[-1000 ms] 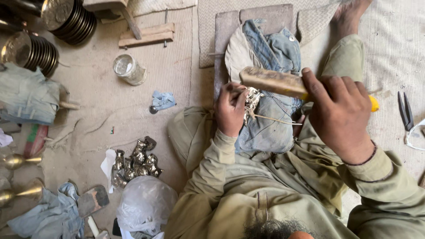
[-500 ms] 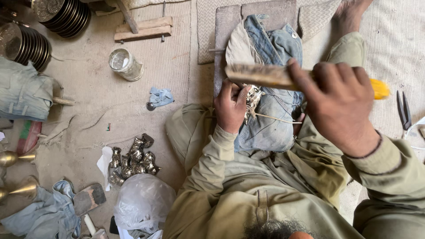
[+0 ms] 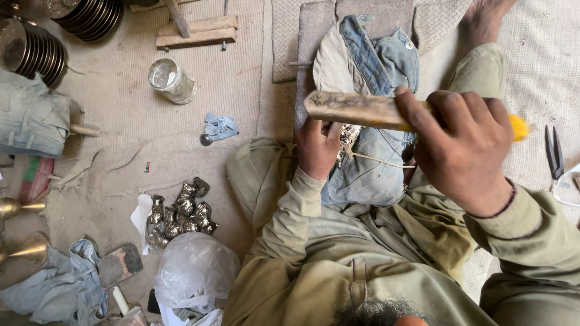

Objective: The person sits on the floor and uses a hammer and a metal punch to emboss a decorative pattern onto a small metal object. The object is held in place on a padded surface while the person repeatedly strikes the punch to create indentations.

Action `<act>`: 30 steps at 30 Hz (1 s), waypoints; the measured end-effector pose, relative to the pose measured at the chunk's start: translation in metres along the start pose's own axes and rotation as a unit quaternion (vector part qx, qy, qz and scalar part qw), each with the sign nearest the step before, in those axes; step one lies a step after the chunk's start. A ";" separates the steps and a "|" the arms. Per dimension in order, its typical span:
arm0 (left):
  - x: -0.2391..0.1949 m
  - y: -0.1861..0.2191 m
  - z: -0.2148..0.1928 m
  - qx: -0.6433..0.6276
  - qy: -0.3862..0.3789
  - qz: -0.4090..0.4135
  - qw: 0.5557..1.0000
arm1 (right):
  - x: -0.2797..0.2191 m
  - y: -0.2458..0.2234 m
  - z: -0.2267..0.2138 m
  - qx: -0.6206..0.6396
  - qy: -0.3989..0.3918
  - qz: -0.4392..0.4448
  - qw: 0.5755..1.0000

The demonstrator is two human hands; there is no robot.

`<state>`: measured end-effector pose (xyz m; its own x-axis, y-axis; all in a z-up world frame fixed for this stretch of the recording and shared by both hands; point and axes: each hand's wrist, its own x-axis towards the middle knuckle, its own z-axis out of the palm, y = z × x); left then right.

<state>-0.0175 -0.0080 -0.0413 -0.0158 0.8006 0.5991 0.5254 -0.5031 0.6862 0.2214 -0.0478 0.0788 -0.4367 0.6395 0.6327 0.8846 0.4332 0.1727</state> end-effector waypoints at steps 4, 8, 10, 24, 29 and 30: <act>0.000 0.001 0.001 -0.046 -0.010 -0.038 0.998 | 0.000 0.002 0.003 -0.048 -0.013 -0.018 0.999; 0.000 0.001 0.003 -0.036 -0.015 -0.054 0.998 | 0.000 0.006 0.006 -0.047 -0.001 -0.010 0.999; -0.001 0.001 0.002 -0.036 -0.018 -0.065 0.997 | 0.002 0.006 0.009 -0.048 0.010 -0.016 0.999; 0.002 -0.004 0.004 -0.045 -0.026 -0.031 0.998 | -0.012 0.015 0.008 0.030 0.003 0.017 0.999; 0.006 0.001 0.004 -0.067 -0.021 -0.026 0.997 | -0.010 0.019 0.009 0.030 0.002 0.013 0.999; 0.006 0.001 0.004 -0.072 -0.025 -0.031 0.997 | -0.008 0.019 0.008 0.008 0.012 -0.007 1.000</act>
<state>-0.0141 -0.0021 -0.0383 -0.0007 0.8446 0.5355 0.3978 -0.4911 0.7750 0.2406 -0.0401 0.0709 -0.4441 0.6182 0.6486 0.8761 0.4511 0.1699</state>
